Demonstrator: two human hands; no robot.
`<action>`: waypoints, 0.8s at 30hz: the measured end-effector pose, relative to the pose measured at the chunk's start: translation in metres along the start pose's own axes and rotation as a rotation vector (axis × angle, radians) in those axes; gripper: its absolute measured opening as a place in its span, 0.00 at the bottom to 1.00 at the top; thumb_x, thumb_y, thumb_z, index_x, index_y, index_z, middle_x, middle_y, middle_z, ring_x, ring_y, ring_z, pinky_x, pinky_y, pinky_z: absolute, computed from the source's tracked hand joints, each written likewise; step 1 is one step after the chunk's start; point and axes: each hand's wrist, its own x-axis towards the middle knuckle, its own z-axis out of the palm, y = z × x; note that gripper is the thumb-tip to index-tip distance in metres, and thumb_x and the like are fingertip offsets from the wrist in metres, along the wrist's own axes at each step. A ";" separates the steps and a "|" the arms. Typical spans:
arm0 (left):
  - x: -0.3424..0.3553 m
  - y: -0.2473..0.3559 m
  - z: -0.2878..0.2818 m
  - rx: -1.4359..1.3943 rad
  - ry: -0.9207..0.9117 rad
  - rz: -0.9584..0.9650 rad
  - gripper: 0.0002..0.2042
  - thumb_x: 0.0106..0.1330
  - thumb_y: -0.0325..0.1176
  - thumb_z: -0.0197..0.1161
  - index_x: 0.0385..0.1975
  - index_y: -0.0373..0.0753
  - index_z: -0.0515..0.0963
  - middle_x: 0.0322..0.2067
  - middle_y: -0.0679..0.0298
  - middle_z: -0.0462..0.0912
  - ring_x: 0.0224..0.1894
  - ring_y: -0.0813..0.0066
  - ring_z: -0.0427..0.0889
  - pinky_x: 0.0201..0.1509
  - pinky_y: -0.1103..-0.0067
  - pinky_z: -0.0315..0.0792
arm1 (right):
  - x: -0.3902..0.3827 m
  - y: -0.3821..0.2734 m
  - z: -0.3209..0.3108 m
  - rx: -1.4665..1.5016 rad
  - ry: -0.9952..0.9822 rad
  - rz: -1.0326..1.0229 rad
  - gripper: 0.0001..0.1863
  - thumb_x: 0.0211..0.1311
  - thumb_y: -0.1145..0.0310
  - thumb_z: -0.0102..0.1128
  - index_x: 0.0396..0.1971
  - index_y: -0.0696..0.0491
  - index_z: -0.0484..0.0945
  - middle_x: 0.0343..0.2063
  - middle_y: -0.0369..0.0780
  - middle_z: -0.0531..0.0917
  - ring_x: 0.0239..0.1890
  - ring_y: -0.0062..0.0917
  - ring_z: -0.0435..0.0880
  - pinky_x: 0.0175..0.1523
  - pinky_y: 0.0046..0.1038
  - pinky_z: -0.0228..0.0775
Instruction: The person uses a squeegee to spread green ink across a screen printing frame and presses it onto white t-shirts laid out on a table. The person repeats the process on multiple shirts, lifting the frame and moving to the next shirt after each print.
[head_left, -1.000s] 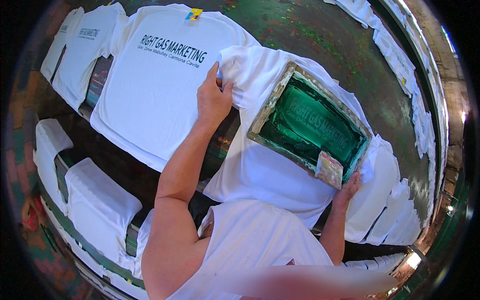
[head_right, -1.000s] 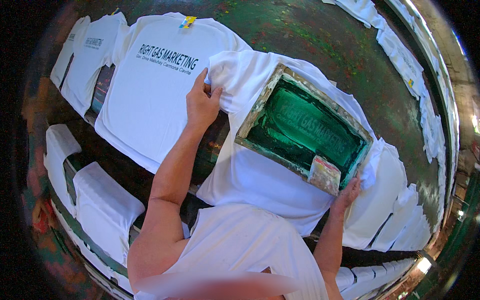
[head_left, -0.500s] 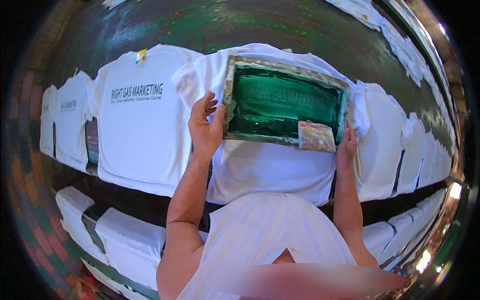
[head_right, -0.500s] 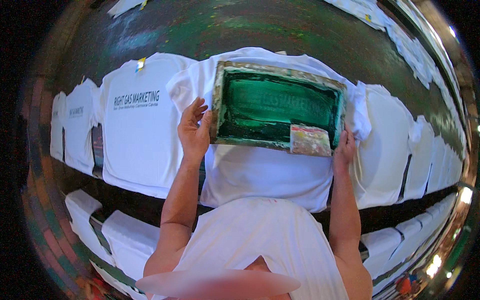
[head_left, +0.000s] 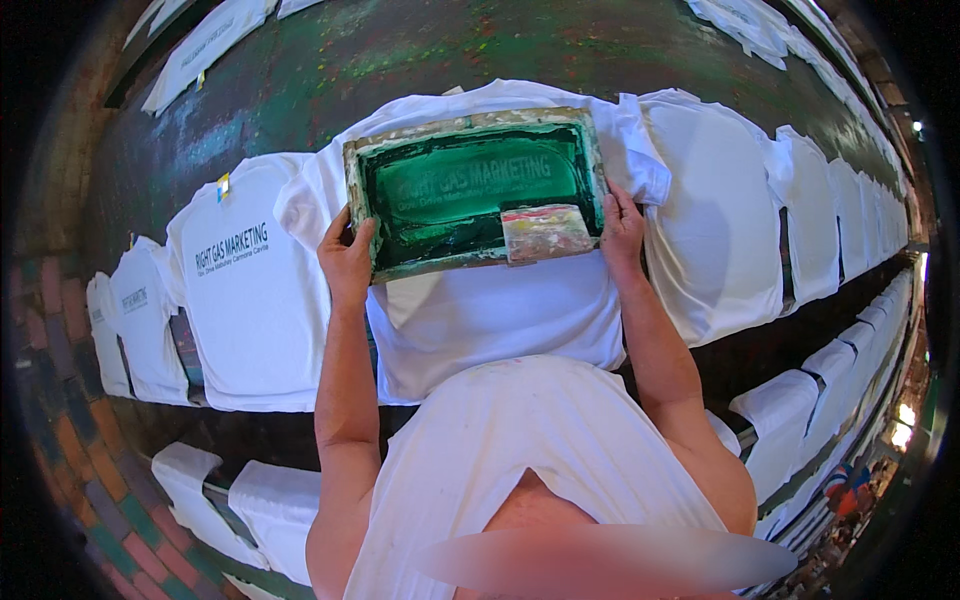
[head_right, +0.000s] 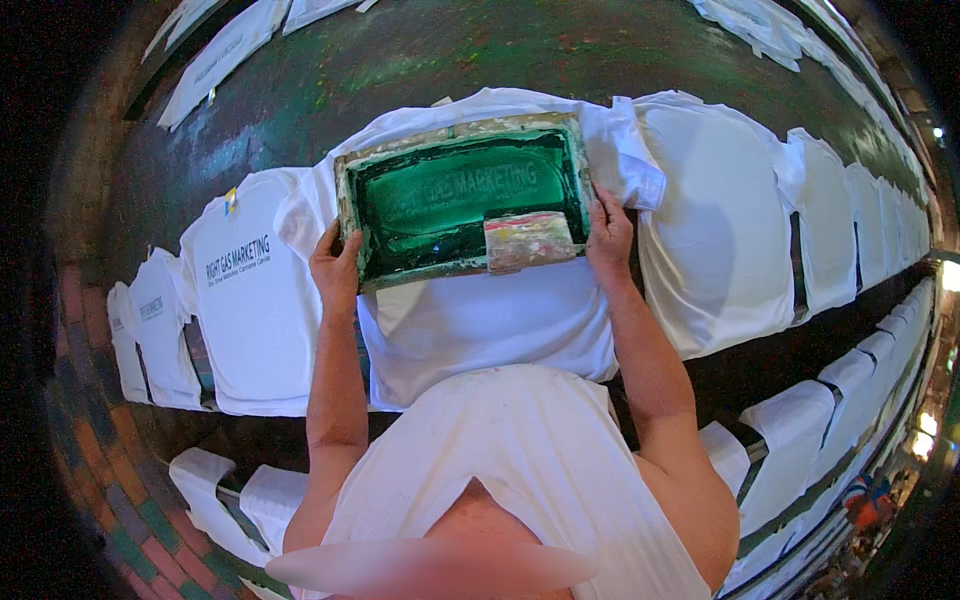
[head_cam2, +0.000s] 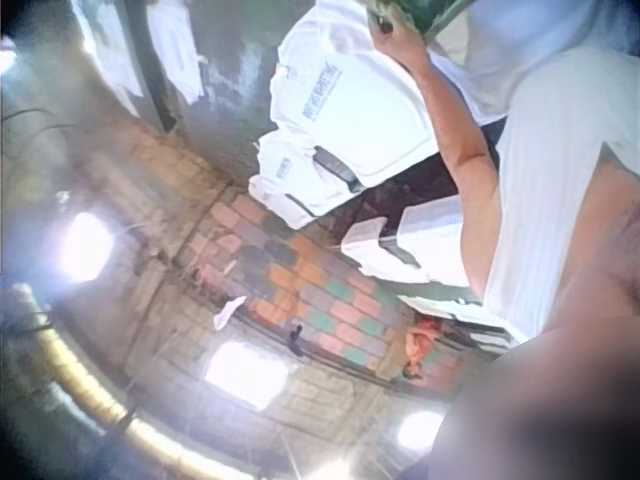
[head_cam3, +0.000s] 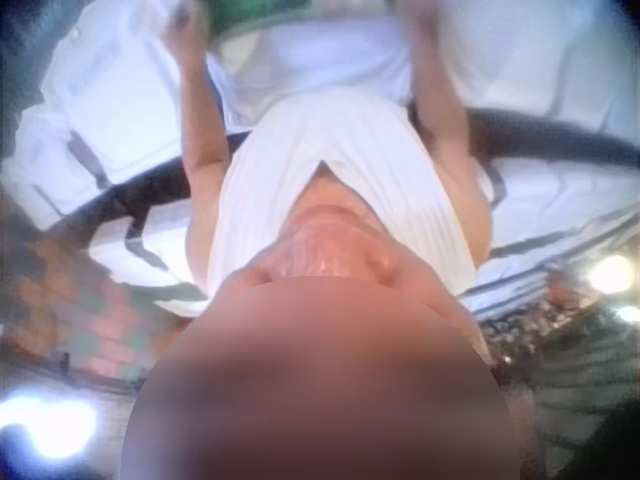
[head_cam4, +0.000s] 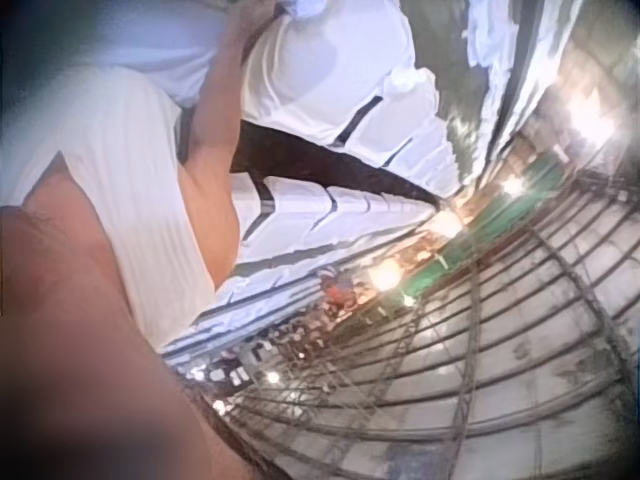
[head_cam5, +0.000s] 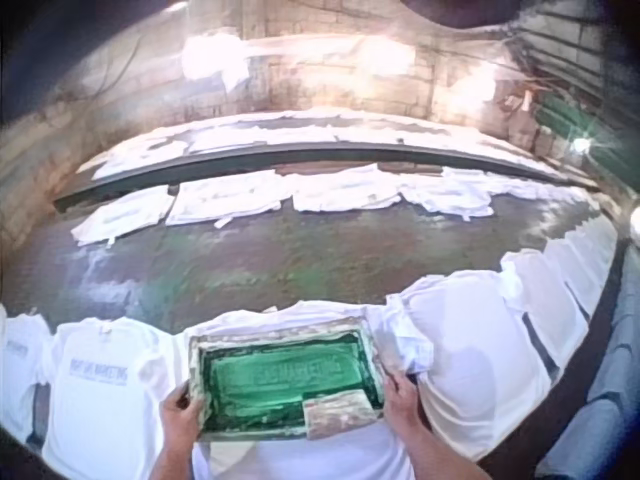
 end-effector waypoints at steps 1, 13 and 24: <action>0.000 0.000 0.000 -0.002 0.004 0.008 0.26 0.75 0.25 0.76 0.72 0.25 0.81 0.55 0.59 0.92 0.50 0.78 0.88 0.58 0.80 0.80 | 0.001 0.000 0.002 0.006 0.002 -0.013 0.21 0.87 0.65 0.59 0.69 0.61 0.84 0.61 0.49 0.91 0.65 0.34 0.88 0.73 0.33 0.74; 0.007 -0.022 -0.004 -0.064 0.023 0.057 0.27 0.74 0.26 0.78 0.72 0.26 0.81 0.61 0.55 0.91 0.56 0.74 0.88 0.64 0.78 0.80 | 0.000 -0.009 0.005 0.049 0.031 -0.006 0.20 0.85 0.67 0.60 0.66 0.63 0.85 0.58 0.51 0.92 0.61 0.34 0.90 0.70 0.33 0.76; 0.004 -0.019 -0.002 -0.063 0.022 0.027 0.26 0.74 0.25 0.77 0.71 0.28 0.82 0.58 0.57 0.92 0.54 0.76 0.88 0.62 0.79 0.81 | 0.000 -0.002 0.007 0.066 0.051 -0.035 0.21 0.83 0.65 0.62 0.66 0.63 0.86 0.57 0.51 0.92 0.61 0.33 0.89 0.70 0.33 0.77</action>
